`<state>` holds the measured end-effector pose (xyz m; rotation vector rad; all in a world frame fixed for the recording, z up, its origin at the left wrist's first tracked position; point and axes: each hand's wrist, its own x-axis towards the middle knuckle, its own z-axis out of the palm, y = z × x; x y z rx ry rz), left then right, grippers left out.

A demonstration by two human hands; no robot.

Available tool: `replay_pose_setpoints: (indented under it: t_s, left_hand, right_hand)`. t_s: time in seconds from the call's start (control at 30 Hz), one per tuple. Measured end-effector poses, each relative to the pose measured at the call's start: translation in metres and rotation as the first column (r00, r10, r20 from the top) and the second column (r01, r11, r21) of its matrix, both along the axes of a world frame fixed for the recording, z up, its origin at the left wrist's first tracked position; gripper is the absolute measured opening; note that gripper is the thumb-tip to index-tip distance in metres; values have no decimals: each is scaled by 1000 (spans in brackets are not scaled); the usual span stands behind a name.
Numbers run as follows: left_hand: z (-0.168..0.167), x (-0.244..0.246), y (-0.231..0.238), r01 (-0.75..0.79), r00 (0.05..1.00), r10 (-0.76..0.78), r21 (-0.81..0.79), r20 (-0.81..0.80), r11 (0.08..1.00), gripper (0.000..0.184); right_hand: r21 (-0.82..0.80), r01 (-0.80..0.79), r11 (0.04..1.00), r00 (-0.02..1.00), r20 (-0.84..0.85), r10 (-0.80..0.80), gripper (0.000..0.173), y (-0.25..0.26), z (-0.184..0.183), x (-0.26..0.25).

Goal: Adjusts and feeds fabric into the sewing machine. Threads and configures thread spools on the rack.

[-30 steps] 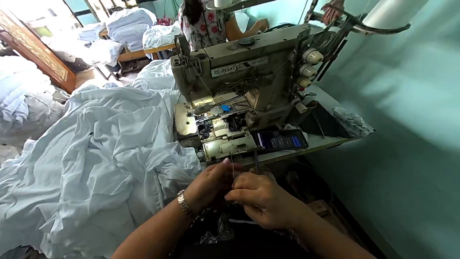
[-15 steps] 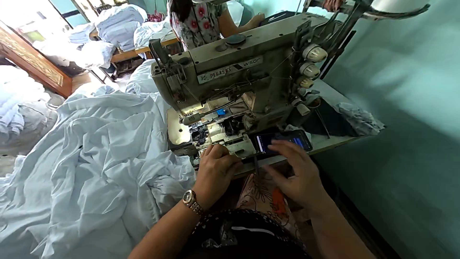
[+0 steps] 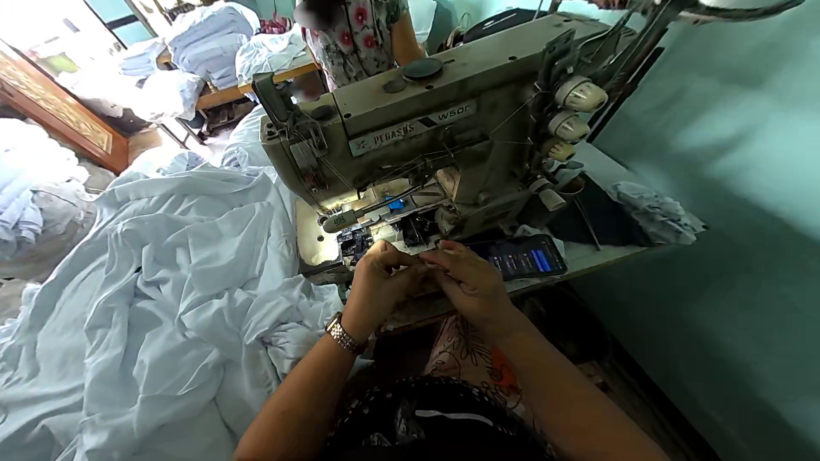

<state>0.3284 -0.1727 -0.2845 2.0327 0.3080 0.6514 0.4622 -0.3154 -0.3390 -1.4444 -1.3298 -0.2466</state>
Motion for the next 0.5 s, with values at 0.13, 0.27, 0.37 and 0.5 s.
replay_pose_setpoints:
  t_s: [0.13, 0.27, 0.37, 0.5]
  left_hand:
    - [0, 4, 5, -13, 998, 8, -83, -63, 996, 8]
    - [-7, 7, 8, -13, 998, 5, -129, -61, 992, 12]
    - [-12, 12, 8, -8, 997, 0, -110, -73, 994, 19]
    - [-18, 19, 10, -70, 996, 69, -16, -61, 997, 35]
  right_hand:
    - [-73, 3, 997, 999, 34, 0, 27, -1, 1, 7]
    - [-125, 16, 992, 999, -33, -21, 25, 0, -4, 8]
    - [-113, 46, 992, 997, -56, -52, 21, 2, -5, 8]
    - [-143, 75, 987, 989, -113, -92, 21, 7, -6, 8]
